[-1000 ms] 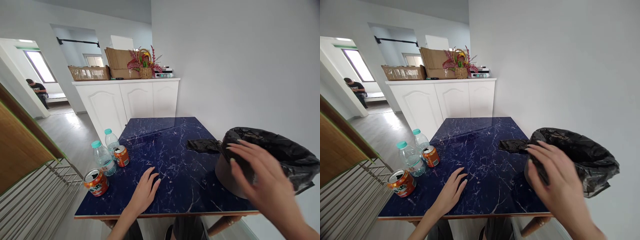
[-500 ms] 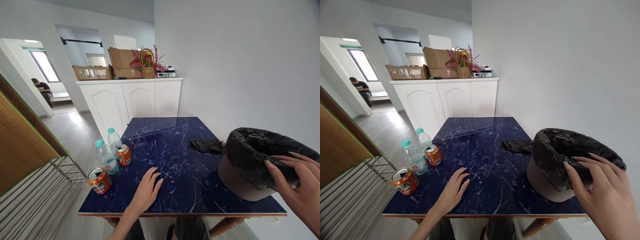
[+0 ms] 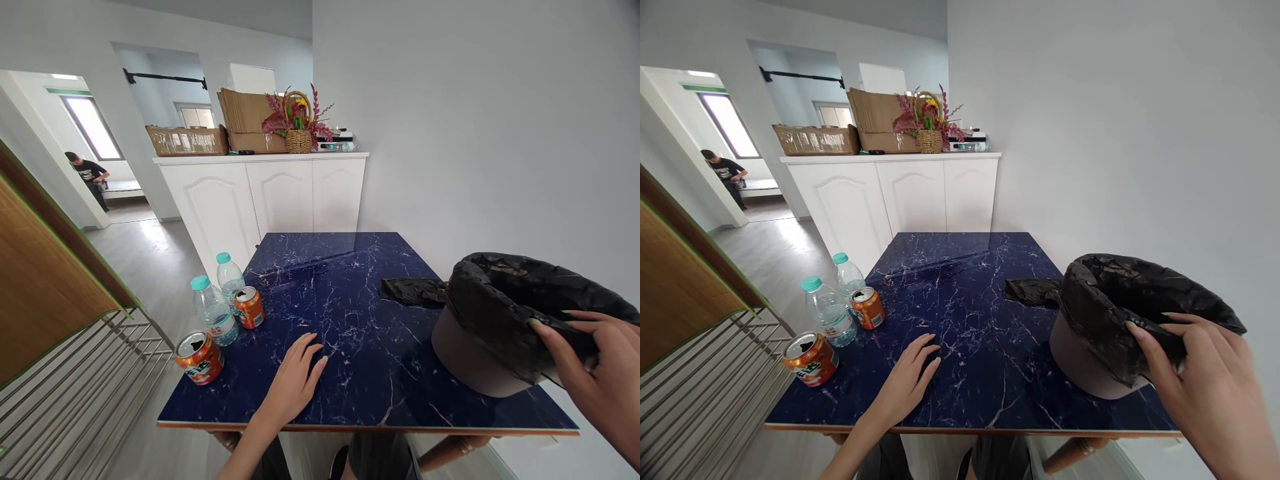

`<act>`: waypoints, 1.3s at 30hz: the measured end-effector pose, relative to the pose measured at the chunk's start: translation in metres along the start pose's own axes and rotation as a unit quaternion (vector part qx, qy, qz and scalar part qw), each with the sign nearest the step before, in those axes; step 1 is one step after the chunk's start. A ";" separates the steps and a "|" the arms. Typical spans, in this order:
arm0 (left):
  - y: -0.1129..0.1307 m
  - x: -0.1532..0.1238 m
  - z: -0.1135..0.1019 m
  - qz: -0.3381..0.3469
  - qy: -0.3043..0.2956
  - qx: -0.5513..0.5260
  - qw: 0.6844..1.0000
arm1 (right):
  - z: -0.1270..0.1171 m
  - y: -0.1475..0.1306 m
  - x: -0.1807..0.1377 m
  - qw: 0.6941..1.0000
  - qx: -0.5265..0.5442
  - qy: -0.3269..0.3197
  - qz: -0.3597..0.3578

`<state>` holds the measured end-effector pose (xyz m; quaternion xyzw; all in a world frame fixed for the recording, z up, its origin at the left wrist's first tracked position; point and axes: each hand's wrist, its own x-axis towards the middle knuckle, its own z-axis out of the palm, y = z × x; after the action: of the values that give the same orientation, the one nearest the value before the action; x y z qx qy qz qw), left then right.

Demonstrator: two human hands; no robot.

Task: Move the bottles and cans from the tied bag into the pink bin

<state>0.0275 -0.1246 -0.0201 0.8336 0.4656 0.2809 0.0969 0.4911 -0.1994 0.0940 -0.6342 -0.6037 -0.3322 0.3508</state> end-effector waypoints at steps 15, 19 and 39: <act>0.002 -0.001 -0.002 -0.019 -0.029 -0.005 0.999 | 0.013 -0.068 0.022 0.980 0.171 -0.094 0.020; 0.003 -0.001 -0.003 -0.012 -0.017 -0.003 1.000 | 0.021 -0.091 0.030 0.972 0.218 -0.091 -0.002; 0.005 0.000 -0.005 -0.094 0.053 -0.087 0.990 | 0.042 -0.185 0.057 0.894 0.408 -0.159 -0.098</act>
<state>0.0288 -0.1281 -0.0139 0.7585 0.5202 0.3538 0.1699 0.3092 -0.1292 0.1283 -0.4173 -0.7932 0.0157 0.4432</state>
